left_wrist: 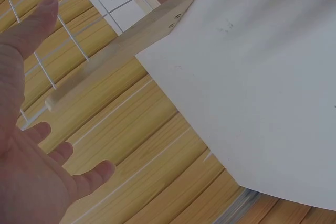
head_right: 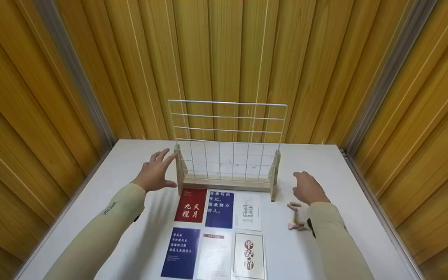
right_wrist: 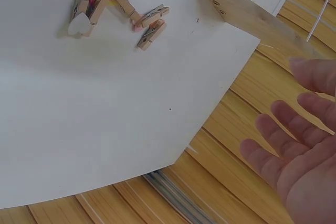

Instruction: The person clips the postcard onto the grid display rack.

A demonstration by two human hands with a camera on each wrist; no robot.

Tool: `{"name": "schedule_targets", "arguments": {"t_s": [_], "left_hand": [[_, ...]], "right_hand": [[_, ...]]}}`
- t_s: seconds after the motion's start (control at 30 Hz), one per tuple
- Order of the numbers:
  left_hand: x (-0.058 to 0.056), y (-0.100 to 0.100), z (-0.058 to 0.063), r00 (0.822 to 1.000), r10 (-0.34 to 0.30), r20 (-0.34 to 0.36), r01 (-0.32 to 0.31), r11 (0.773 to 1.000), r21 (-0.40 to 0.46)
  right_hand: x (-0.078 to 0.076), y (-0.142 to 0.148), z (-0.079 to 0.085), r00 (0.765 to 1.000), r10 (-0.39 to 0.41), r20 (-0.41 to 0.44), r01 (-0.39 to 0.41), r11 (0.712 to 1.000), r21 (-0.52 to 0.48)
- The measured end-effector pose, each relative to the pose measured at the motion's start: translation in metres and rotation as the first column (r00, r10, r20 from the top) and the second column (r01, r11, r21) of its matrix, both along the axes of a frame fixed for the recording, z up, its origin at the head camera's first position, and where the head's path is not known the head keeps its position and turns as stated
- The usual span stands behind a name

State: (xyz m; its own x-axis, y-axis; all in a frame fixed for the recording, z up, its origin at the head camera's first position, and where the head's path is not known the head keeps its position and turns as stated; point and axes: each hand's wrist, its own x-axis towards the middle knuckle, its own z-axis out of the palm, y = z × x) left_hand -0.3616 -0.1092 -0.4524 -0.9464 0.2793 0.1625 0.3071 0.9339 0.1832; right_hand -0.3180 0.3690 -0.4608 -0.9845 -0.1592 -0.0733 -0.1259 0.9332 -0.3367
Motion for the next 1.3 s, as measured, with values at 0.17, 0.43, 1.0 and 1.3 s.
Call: {"name": "schedule_targets", "arguments": {"t_s": [0.17, 0.43, 1.0, 1.3], "left_hand": [[0.004, 0.002, -0.001, 1.000, 0.000, 0.000, 0.000, 1.000, -0.001], [0.010, 0.003, -0.008, 0.999, 0.005, 0.034, -0.005, 1.000, 0.012], [0.050, 0.003, -0.040, 0.967, -0.163, 0.195, 0.138, 0.981, 0.135], [0.077, 0.005, -0.062, 0.949, -0.221, 0.225, 0.194, 0.972, 0.136]], "right_hand": [[0.002, 0.000, -0.002, 1.000, -0.009, 0.028, 0.009, 1.000, -0.012], [0.007, -0.004, -0.009, 0.999, -0.004, 0.036, 0.005, 1.000, -0.016], [0.020, 0.000, -0.028, 0.998, 0.032, 0.055, -0.030, 0.998, -0.047], [0.034, 0.006, -0.039, 0.998, 0.003, 0.064, 0.000, 0.999, -0.047]]}}
